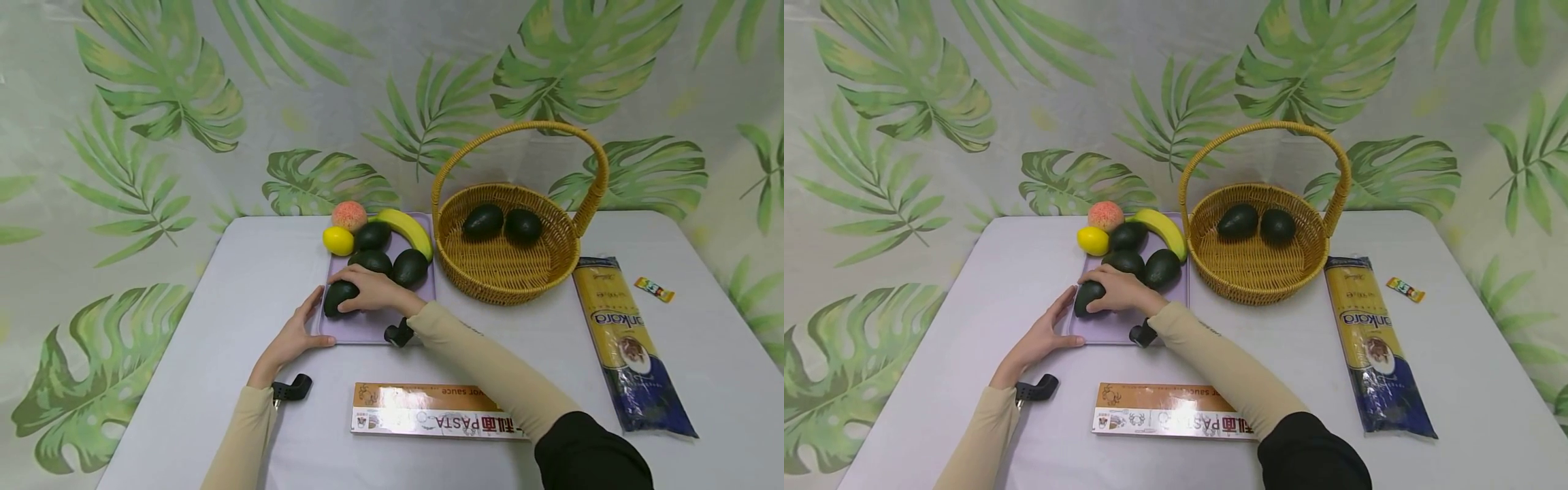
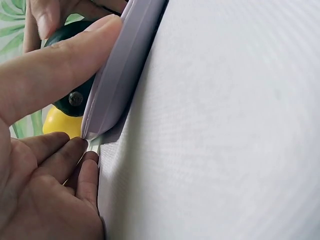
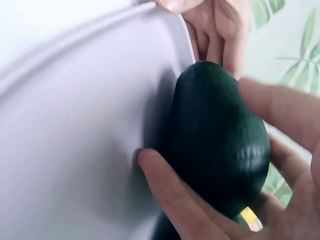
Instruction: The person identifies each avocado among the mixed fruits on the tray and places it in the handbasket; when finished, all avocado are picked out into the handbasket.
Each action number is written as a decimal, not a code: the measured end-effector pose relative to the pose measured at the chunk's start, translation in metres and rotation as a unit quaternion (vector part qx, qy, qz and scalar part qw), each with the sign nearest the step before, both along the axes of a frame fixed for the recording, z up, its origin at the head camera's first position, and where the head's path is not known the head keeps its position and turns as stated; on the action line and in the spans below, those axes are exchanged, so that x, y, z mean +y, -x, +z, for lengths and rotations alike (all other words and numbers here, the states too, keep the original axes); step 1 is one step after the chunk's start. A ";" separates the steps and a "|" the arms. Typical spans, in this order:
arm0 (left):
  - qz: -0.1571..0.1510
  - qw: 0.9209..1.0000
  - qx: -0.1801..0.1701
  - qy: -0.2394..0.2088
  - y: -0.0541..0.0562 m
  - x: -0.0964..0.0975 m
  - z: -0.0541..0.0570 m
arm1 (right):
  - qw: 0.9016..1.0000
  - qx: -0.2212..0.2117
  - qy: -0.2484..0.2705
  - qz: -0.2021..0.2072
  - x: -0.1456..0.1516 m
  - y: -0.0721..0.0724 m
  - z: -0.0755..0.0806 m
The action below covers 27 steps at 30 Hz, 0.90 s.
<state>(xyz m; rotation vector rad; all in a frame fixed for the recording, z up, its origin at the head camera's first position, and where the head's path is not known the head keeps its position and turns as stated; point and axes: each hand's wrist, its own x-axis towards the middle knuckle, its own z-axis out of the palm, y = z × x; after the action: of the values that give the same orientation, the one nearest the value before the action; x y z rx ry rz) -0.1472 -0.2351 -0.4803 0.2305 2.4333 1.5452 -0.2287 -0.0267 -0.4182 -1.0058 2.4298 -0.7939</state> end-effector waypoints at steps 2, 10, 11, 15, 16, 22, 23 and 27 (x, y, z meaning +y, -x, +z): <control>-0.001 1.000 0.002 0.000 0.000 0.000 -0.001 | 1.000 -0.005 0.008 -0.006 0.000 -0.001 0.000; -0.002 1.000 0.004 -0.001 0.000 0.000 -0.001 | 0.995 -0.042 0.089 0.004 0.019 -0.007 -0.001; -0.001 1.000 0.003 -0.002 0.000 0.000 -0.001 | 0.994 -0.049 0.100 0.008 0.024 -0.008 0.000; 0.005 1.000 -0.003 -0.001 0.001 0.001 -0.001 | 0.986 -0.077 0.145 0.016 0.049 -0.011 0.012; 0.006 1.000 -0.005 0.000 0.001 0.001 -0.002 | 0.984 -0.086 0.153 0.014 0.057 -0.012 0.016; 0.003 1.000 0.001 0.000 0.002 0.000 -0.004 | 0.970 -0.140 0.197 -0.030 0.111 -0.013 0.040; 0.003 1.000 0.002 0.000 0.002 -0.001 -0.005 | 0.967 -0.147 0.203 -0.042 0.121 -0.013 0.044; 0.003 1.000 0.002 0.003 0.002 0.000 -0.004 | 0.961 -0.154 0.211 -0.089 0.163 -0.009 0.054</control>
<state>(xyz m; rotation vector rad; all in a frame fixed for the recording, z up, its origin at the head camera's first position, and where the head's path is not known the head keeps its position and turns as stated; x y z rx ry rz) -0.1489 -0.2354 -0.4844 0.2271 2.4441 1.5401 -0.2196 0.1364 -0.3646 -0.7344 2.1438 -1.4594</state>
